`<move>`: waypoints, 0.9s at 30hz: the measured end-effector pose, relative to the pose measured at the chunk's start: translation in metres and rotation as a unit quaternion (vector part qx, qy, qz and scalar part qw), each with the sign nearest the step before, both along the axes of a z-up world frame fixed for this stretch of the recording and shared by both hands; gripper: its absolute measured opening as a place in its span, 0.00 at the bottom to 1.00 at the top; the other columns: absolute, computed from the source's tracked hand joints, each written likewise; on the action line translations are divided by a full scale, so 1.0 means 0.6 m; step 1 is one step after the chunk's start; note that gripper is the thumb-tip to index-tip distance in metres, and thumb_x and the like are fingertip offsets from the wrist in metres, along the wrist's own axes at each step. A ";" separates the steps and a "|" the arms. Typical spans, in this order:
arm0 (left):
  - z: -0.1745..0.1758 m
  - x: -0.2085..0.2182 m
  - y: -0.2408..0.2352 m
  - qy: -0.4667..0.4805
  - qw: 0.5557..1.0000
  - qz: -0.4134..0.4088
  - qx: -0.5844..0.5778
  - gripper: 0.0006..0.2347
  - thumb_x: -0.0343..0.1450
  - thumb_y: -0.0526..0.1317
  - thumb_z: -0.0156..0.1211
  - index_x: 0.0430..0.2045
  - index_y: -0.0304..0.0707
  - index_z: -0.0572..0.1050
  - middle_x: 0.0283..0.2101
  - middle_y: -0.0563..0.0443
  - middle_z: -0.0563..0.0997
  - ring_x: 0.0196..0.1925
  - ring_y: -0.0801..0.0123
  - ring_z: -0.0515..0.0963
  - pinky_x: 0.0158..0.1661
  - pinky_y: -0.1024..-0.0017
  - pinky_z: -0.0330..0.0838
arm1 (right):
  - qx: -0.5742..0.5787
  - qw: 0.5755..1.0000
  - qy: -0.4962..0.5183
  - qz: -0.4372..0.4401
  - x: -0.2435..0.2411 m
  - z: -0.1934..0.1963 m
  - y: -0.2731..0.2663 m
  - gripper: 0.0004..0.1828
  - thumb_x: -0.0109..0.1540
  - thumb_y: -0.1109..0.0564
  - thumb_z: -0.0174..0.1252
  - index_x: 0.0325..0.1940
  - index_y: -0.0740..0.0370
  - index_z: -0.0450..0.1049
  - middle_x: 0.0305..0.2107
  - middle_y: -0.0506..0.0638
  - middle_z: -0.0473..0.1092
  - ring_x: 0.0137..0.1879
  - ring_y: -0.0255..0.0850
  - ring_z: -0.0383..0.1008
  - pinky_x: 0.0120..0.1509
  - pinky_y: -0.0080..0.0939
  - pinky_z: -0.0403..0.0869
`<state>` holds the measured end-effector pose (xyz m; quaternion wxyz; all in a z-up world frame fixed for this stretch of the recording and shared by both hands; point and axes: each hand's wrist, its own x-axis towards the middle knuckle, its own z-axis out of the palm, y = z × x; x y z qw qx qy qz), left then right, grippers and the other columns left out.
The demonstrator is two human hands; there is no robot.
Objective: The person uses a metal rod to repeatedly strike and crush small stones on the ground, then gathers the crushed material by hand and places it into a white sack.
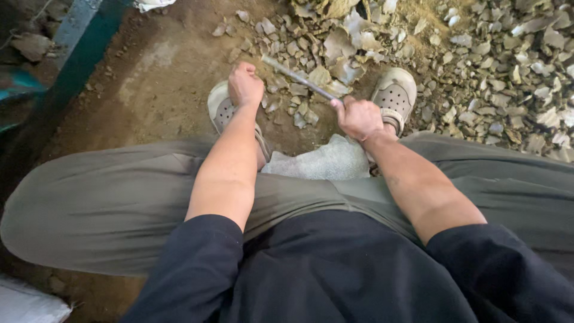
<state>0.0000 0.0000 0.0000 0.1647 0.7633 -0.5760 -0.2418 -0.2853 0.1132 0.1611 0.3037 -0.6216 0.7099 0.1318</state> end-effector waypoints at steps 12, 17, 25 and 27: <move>0.126 -0.179 0.090 -0.003 0.928 -0.371 0.038 0.27 0.64 0.50 0.73 0.52 0.39 0.69 0.56 0.38 0.71 0.53 0.46 0.77 0.46 0.54 0.75 | -0.116 0.991 0.028 -0.067 -0.030 0.036 -0.025 0.33 0.73 0.35 0.42 0.35 0.66 0.76 0.28 0.71 0.76 0.37 0.68 0.77 0.44 0.67 0.74; 0.100 -0.211 0.060 0.012 0.952 -0.306 0.016 0.35 0.61 0.49 0.76 0.60 0.33 0.65 0.62 0.37 0.67 0.61 0.45 0.70 0.54 0.54 0.71 | -0.169 0.982 0.065 -0.050 -0.068 0.049 -0.022 0.36 0.71 0.34 0.46 0.27 0.66 0.77 0.27 0.69 0.75 0.36 0.66 0.77 0.43 0.64 0.75; 0.107 -0.204 0.019 -0.008 0.959 -0.260 0.115 0.32 0.52 0.46 0.82 0.51 0.46 0.73 0.61 0.39 0.70 0.66 0.45 0.67 0.57 0.53 0.64 | -0.225 0.964 0.002 -0.141 -0.039 0.053 -0.032 0.33 0.71 0.35 0.49 0.28 0.66 0.76 0.24 0.69 0.73 0.33 0.68 0.75 0.41 0.65 0.73; 0.081 -0.195 0.018 0.105 0.980 -0.126 0.114 0.21 0.58 0.46 0.77 0.45 0.50 0.80 0.51 0.47 0.81 0.56 0.55 0.79 0.54 0.58 0.73 | -0.213 0.965 -0.006 -0.155 -0.040 0.046 -0.036 0.33 0.71 0.35 0.49 0.27 0.65 0.76 0.23 0.69 0.73 0.33 0.68 0.75 0.40 0.65 0.73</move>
